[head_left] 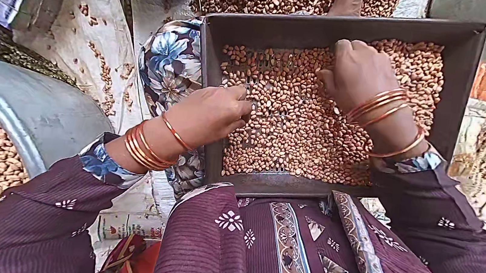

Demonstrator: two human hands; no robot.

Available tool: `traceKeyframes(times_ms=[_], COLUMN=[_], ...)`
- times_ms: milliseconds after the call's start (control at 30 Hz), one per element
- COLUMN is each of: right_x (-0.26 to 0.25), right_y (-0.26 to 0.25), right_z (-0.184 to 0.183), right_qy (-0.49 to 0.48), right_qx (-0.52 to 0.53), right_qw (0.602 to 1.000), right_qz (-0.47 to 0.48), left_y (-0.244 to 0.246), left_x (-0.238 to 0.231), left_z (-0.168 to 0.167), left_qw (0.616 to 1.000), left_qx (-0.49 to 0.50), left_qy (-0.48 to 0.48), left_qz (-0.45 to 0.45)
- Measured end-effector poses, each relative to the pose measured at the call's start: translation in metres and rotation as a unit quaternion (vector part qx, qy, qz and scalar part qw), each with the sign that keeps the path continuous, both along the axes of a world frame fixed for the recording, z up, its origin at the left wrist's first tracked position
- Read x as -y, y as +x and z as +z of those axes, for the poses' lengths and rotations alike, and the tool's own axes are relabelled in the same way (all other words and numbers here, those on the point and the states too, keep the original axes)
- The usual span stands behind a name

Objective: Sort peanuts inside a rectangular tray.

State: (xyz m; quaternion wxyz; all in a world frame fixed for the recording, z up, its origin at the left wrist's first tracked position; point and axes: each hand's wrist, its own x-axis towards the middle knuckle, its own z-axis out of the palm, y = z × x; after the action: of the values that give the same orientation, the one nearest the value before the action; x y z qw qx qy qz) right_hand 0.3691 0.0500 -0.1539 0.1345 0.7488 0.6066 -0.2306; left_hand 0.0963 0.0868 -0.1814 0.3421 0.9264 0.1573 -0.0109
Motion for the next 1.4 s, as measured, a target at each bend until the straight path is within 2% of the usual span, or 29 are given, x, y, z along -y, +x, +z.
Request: traceKeyframes(times_ms=[33,100,167,233,267,367,467,567,733,867,967,1033,1133,1233,1300,1400], right_x=[0.0,0.007,0.016,0.032,0.042,0.075,0.1,0.107,0.108,0.107,0.103,0.094,0.077,0.066,0.064,0.064], right_y=[-0.01,-0.022,-0.034,-0.042,-0.046,-0.056,-0.06,-0.061,-0.061,-0.06,-0.055,-0.047,-0.033,-0.024,-0.025,-0.029], right_z=[-0.006,-0.016,-0.02,-0.022,-0.022,-0.033,-0.051,-0.054,-0.046,-0.045,-0.044,-0.037,-0.028,-0.041,-0.047,-0.049], right_qy=[-0.017,0.044,0.113,0.153,0.144,0.103,0.143,0.166,0.133,0.085,0.051,0.063,0.112,0.15,0.156,0.163], right_qx=[-0.011,-0.134,-0.245,-0.299,-0.313,-0.328,-0.31,-0.289,-0.271,-0.271,-0.287,-0.302,-0.247,-0.2,-0.187,-0.179], right_qw=[1.0,0.986,0.947,0.911,0.899,0.882,0.881,0.885,0.899,0.908,0.907,0.913,0.937,0.943,0.942,0.938], right_qz=[0.01,0.089,0.172,0.24,0.271,0.322,0.327,0.325,0.318,0.309,0.304,0.265,0.22,0.217,0.228,0.247], left_y=[0.001,0.003,0.004,0.004,0.004,0.007,0.012,0.016,0.018,0.017,0.019,0.02,0.02,0.021,0.022,0.022], left_x=[0.003,0.011,0.017,0.023,0.025,0.035,0.054,0.065,0.072,0.069,0.066,0.062,0.057,0.042,0.027,0.012], left_z=[-0.002,-0.004,-0.006,-0.006,-0.006,-0.008,-0.015,-0.016,-0.013,-0.013,-0.01,-0.007,-0.008,-0.007,-0.001,0.001], left_qw=[1.0,0.999,0.998,0.998,0.998,0.998,0.997,0.992,0.988,0.991,0.985,0.98,0.978,0.982,0.959,0.864], left_qx=[-0.001,-0.007,-0.016,-0.041,-0.048,-0.048,-0.053,-0.08,-0.098,-0.118,-0.167,-0.196,-0.199,-0.13,-0.079,-0.002], left_qy=[-0.009,-0.021,-0.024,-0.016,-0.007,0.016,0.054,0.101,0.115,0.051,0.015,-0.009,-0.049,-0.133,-0.254,-0.46], left_qz=[-0.012,-0.033,-0.047,-0.044,-0.04,-0.031,-0.02,-0.012,-0.009,-0.033,-0.034,-0.041,-0.039,0.019,0.098,0.203])
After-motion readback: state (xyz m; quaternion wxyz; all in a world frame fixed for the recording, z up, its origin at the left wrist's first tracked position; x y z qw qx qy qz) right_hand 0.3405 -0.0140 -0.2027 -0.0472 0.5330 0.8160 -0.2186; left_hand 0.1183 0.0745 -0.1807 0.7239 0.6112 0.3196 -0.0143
